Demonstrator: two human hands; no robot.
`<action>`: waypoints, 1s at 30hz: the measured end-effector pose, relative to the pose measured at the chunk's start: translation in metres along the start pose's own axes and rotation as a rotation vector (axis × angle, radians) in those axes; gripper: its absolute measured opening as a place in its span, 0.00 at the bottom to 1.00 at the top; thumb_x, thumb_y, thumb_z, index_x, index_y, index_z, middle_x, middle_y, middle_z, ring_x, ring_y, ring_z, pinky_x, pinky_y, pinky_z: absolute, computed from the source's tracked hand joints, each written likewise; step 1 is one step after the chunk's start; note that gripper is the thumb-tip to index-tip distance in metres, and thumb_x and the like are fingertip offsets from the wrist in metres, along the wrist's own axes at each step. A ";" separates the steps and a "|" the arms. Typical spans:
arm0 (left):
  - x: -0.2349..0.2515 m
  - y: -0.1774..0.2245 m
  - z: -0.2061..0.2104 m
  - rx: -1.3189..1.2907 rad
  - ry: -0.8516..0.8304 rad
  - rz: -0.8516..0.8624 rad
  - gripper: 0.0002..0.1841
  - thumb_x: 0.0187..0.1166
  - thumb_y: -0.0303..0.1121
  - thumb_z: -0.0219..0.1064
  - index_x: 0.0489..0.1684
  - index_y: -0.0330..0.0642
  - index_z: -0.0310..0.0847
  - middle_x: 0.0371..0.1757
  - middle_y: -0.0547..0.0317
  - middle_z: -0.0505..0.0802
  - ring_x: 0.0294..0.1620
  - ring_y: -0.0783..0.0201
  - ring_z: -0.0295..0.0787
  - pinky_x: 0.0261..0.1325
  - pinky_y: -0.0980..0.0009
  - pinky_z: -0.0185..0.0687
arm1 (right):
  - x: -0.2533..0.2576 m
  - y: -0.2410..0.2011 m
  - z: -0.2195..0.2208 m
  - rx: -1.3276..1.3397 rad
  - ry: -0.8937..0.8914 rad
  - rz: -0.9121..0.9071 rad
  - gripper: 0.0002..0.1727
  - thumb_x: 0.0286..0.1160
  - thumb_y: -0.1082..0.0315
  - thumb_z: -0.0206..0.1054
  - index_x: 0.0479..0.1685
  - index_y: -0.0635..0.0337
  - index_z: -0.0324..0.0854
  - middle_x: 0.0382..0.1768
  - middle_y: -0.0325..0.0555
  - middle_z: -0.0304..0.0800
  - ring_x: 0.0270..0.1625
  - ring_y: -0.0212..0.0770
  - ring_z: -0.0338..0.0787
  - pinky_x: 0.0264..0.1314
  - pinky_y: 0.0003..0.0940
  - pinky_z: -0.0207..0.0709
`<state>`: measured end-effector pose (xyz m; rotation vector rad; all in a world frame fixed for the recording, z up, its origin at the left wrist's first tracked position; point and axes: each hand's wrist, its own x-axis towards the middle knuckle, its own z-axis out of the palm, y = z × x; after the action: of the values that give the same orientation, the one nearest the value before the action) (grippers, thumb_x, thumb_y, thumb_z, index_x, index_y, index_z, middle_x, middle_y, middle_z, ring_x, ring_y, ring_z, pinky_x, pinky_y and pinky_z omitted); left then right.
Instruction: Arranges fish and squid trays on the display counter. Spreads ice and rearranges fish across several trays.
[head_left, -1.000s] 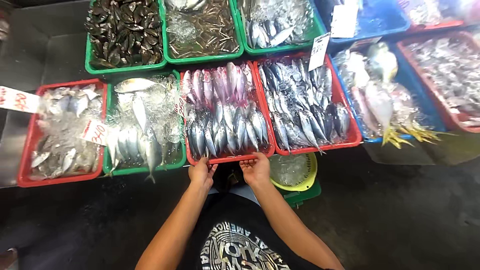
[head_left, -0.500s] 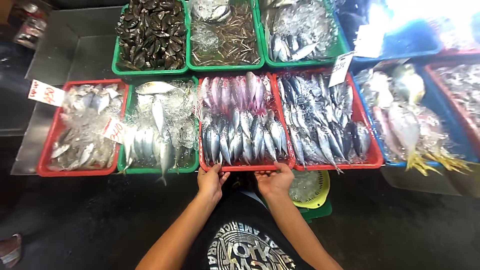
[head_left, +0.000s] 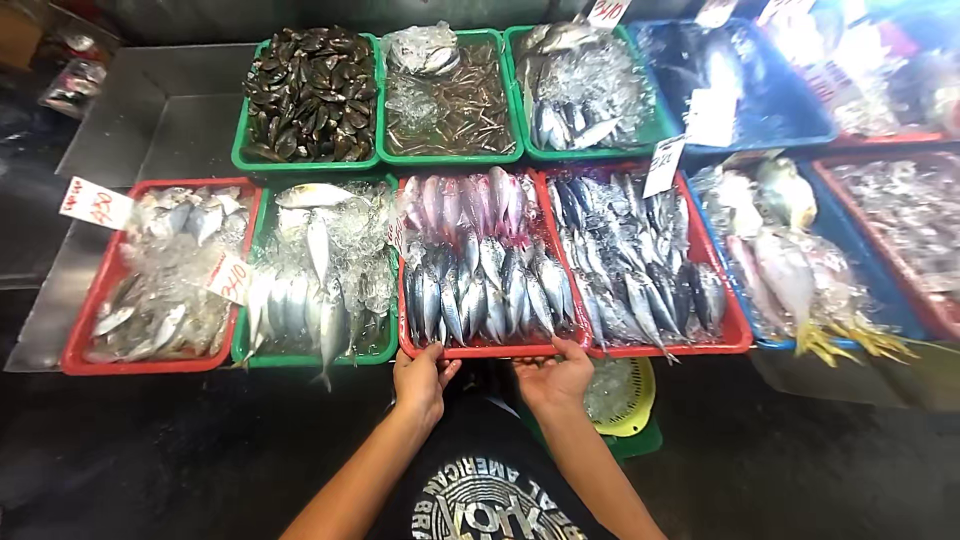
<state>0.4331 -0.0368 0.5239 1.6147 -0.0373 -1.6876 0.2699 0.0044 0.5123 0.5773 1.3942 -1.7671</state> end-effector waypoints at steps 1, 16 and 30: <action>-0.001 0.001 0.001 -0.002 0.001 0.002 0.25 0.78 0.19 0.67 0.73 0.37 0.62 0.41 0.39 0.87 0.29 0.51 0.91 0.33 0.57 0.94 | -0.001 -0.001 0.000 0.001 -0.003 0.002 0.09 0.77 0.58 0.57 0.36 0.54 0.70 0.24 0.44 0.78 0.24 0.42 0.82 0.32 0.44 0.83; -0.007 0.005 0.002 -0.036 -0.021 0.021 0.24 0.78 0.19 0.66 0.70 0.37 0.63 0.39 0.39 0.86 0.28 0.51 0.90 0.32 0.56 0.93 | -0.011 -0.008 0.004 -0.005 -0.013 -0.002 0.09 0.77 0.60 0.57 0.33 0.53 0.69 0.21 0.43 0.76 0.20 0.41 0.80 0.29 0.42 0.82; -0.016 0.015 0.007 -0.038 -0.041 0.044 0.19 0.79 0.20 0.64 0.66 0.34 0.64 0.36 0.40 0.86 0.27 0.51 0.90 0.32 0.56 0.94 | -0.021 -0.018 0.011 -0.029 -0.053 -0.047 0.10 0.78 0.61 0.56 0.28 0.53 0.68 0.17 0.41 0.74 0.17 0.40 0.78 0.26 0.42 0.82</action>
<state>0.4327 -0.0415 0.5466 1.5408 -0.0606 -1.6773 0.2690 0.0018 0.5421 0.4826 1.4047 -1.7832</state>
